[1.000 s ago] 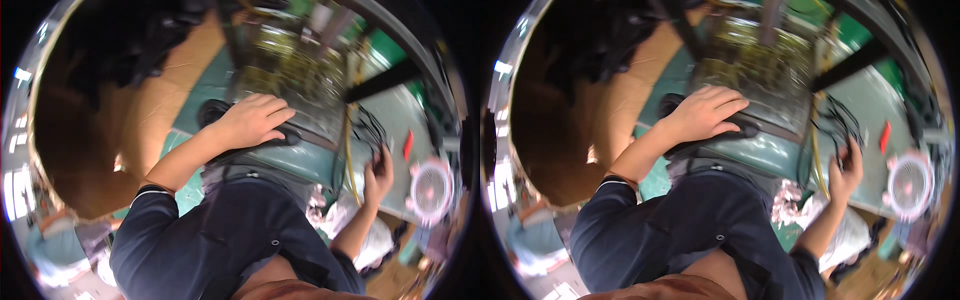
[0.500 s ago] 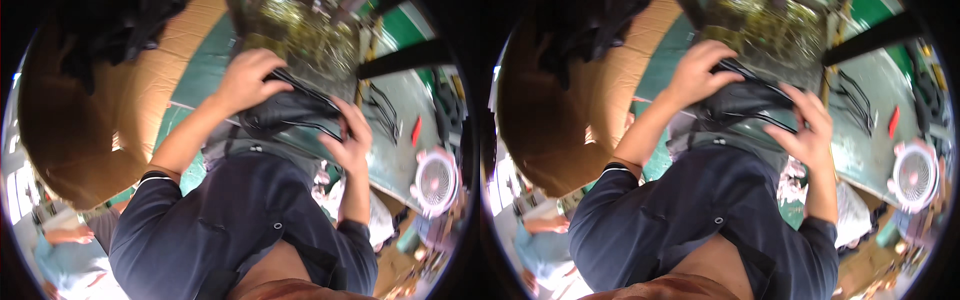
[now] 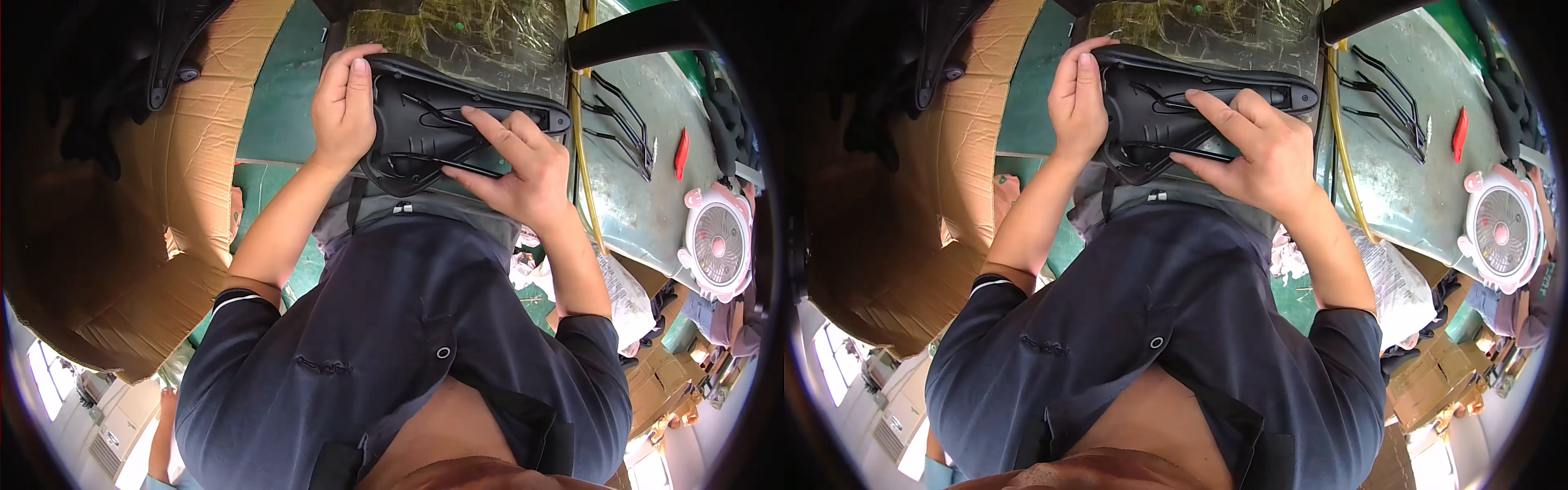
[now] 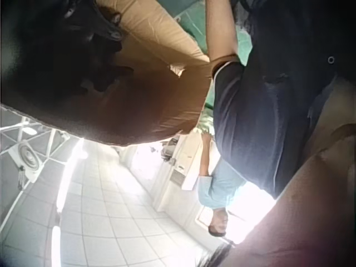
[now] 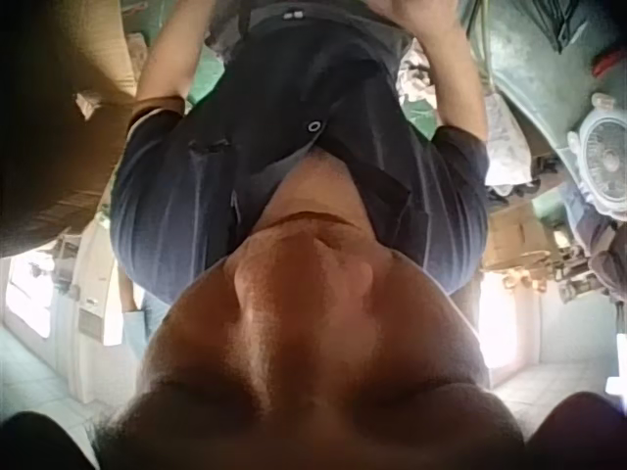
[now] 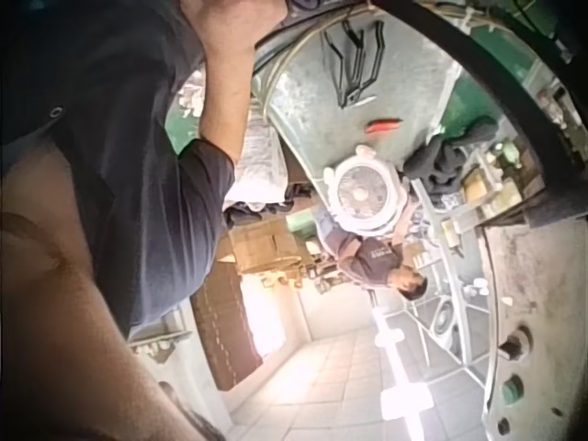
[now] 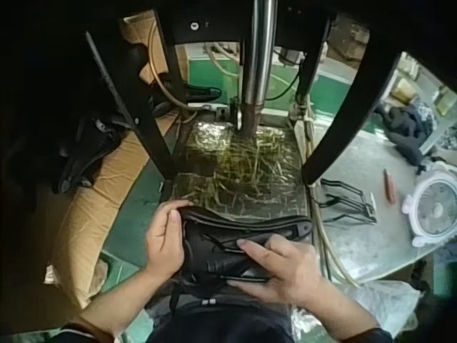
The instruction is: The person assembles bicycle saddles by fitting metal rails into the undersides of saddle bases by hand and securing them using a press machine.
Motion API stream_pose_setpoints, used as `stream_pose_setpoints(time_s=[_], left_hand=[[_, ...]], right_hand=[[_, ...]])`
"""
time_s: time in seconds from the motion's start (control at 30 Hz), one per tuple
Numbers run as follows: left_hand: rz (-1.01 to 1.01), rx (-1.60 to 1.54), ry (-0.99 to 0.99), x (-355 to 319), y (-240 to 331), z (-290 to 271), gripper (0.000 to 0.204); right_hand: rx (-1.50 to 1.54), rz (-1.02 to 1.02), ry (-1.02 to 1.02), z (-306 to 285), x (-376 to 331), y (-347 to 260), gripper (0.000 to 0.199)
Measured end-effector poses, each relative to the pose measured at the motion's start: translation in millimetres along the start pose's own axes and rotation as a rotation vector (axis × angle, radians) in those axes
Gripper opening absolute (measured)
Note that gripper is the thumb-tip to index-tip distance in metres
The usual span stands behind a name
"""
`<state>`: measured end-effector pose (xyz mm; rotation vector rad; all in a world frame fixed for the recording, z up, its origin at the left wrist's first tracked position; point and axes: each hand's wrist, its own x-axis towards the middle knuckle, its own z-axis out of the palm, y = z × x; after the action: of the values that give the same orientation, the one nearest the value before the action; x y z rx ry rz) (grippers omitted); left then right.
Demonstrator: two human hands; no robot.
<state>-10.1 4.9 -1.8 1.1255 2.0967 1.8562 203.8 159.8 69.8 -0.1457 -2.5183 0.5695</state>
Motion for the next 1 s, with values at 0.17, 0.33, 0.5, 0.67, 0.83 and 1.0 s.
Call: stream_pose_setpoints(time_s=[0.17, 0.33, 0.5, 0.67, 0.83, 1.0], left_hand=[[0.030, -0.110, 0.084, 2, 5, 7, 0.030], [0.026, -0.083, 0.050, 2, 2, 5, 0.031], [0.026, -0.024, -0.026, 0, 1, 1, 0.035], [0.037, -0.013, -0.033, 1, 1, -2, 0.035], [0.059, -0.009, -0.029, 2, 0, -1, 0.034], [0.080, 0.061, 0.008, 5, 1, 5, 0.026]], right_hand=[[-0.014, -0.030, -0.052, -2, 2, 1, 0.073], [0.035, -0.093, -0.046, 3, 22, 1, 0.067], [0.193, 0.056, 0.000, 12, 24, -4, 0.033], [0.211, 0.185, 0.073, 19, 26, -8, 0.009], [0.229, 0.162, 0.100, 21, 29, -5, 0.009], [0.162, -0.023, 0.064, 23, 52, 5, 0.010]])
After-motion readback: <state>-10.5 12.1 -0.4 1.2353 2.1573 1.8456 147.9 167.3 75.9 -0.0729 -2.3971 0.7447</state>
